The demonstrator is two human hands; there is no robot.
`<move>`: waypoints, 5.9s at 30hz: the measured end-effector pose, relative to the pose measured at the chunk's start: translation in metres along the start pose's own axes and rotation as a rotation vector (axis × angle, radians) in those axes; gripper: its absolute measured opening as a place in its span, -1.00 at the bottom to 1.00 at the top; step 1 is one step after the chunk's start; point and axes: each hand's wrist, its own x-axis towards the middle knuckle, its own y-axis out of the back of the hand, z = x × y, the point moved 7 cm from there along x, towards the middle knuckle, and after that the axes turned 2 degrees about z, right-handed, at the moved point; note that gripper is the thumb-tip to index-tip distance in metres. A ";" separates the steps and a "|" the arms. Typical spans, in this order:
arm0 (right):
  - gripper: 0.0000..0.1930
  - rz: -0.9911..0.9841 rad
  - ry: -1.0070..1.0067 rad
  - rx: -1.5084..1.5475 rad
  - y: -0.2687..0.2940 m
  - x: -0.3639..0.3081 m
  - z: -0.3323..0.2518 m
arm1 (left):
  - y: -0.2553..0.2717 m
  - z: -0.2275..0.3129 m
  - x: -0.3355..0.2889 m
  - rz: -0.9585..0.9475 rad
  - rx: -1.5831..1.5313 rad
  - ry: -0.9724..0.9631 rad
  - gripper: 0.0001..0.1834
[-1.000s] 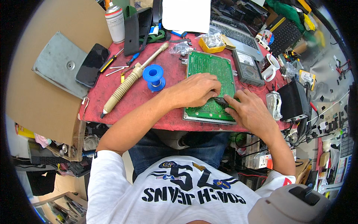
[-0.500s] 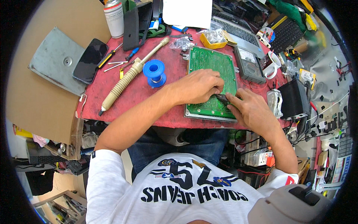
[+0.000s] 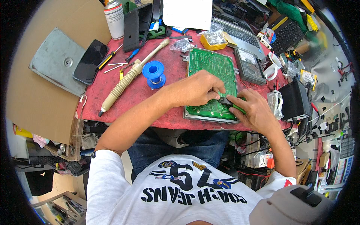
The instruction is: The person uses a soldering iron and a desoldering pump to remove components from a green circuit board. They then place a new component onto the board and solder it in place. The person flips the board over to inspect the connections.
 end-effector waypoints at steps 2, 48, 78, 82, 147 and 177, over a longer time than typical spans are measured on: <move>-0.66 0.006 0.021 0.013 0.001 0.002 0.000 | -0.003 0.001 -0.001 -0.013 0.064 -0.070 -0.90; -0.68 0.437 -0.412 0.003 -0.010 -0.081 0.057 | 0.115 0.075 -0.521 1.125 1.235 1.288 -0.85; -0.53 -0.196 -0.322 0.207 -0.076 0.133 0.143 | -0.110 0.047 -0.101 0.322 -1.320 0.828 -0.18; -0.47 -0.174 -0.262 0.254 -0.087 0.135 0.165 | -0.103 0.042 -0.090 0.388 -1.409 0.868 -0.20; -0.61 0.812 -0.237 -0.026 -0.083 -0.102 -0.067 | 0.038 -0.062 0.020 0.343 -1.086 0.493 -0.50; -0.63 0.819 -0.225 -0.024 -0.082 -0.102 -0.067 | 0.040 -0.050 0.021 0.260 -1.010 0.396 -0.47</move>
